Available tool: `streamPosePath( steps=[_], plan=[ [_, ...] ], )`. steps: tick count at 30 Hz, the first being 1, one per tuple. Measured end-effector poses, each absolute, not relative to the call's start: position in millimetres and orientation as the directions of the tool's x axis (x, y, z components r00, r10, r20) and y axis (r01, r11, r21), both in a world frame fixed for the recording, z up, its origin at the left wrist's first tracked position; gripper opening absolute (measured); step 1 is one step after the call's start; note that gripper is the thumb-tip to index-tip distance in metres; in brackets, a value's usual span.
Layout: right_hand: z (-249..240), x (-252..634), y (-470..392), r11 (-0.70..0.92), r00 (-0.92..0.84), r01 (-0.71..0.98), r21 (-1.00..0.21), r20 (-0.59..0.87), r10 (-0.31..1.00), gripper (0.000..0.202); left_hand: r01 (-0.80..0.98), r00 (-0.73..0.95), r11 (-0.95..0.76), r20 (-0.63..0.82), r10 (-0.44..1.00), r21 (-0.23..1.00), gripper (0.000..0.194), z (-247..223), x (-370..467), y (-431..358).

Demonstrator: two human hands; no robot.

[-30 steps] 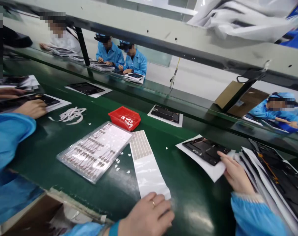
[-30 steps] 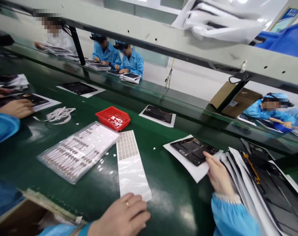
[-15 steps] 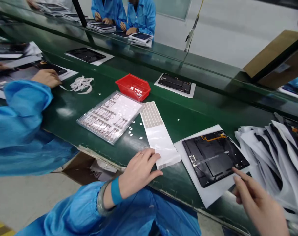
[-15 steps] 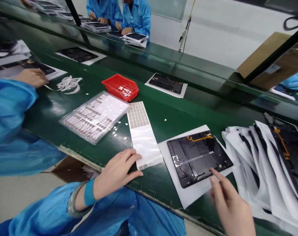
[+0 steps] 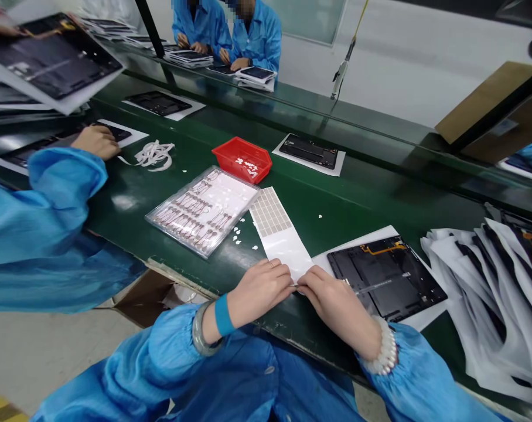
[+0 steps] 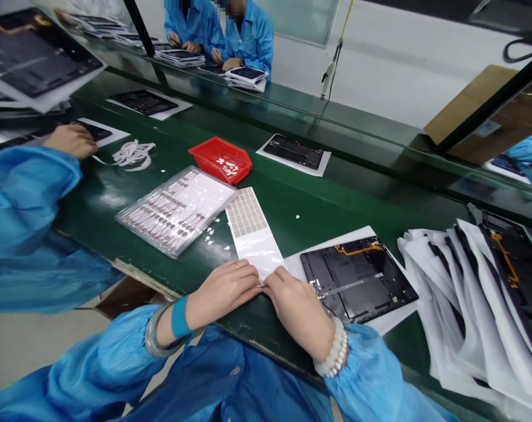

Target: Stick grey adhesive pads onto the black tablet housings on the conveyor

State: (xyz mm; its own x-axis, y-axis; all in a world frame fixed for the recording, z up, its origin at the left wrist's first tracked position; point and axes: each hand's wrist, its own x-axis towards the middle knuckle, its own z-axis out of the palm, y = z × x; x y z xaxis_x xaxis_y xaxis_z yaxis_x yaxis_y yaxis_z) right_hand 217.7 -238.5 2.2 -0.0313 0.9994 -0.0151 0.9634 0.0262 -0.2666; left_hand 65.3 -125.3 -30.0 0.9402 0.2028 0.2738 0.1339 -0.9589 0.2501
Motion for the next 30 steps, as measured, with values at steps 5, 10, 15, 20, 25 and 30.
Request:
streamPosePath(
  steps=[5, 10, 15, 20, 25, 30],
  plan=[
    [1.8, 212.1, -241.6, 0.112, -0.107, 0.991, -0.077, 0.065, 0.992, 0.014, 0.093, 0.964, -0.949, 0.211, 0.161, 0.3, 0.023, -23.4, 67.5, -116.8],
    [3.0, 215.5, -260.1, 0.23, -0.171, 0.945, -0.233, 0.246, 0.954, 0.019, 0.012, 0.995, -0.9, 0.086, 0.054, 0.436, 0.022, -9.0, 67.5, -98.3],
    [8.0, 268.3, -282.7, -0.167, 0.345, 0.646, -0.745, 0.09, 0.934, 0.015, -0.002, 0.997, -0.892, 0.07, 0.033, 0.452, 0.031, 4.0, 84.5, -89.4],
    [-13.0, 306.3, -284.1, -0.411, 0.556, 0.533, -0.739, -0.059, 0.829, 0.022, -0.185, 0.968, -0.945, 0.217, -0.128, 0.269, 0.021, -2.3, 128.5, -109.8],
    [-28.4, 296.7, -281.6, -0.461, 0.661, 0.506, -0.73, -0.016, 0.75, 0.022, -0.248, 0.956, -0.96, 0.19, -0.222, 0.128, 0.02, -17.3, 154.2, -123.3],
    [-28.7, 292.2, -283.4, -0.48, 0.682, 0.499, -0.721, -0.014, 0.731, 0.022, -0.246, 0.957, -0.958, 0.193, -0.215, 0.15, 0.019, -22.6, 154.3, -120.8]
  ],
)
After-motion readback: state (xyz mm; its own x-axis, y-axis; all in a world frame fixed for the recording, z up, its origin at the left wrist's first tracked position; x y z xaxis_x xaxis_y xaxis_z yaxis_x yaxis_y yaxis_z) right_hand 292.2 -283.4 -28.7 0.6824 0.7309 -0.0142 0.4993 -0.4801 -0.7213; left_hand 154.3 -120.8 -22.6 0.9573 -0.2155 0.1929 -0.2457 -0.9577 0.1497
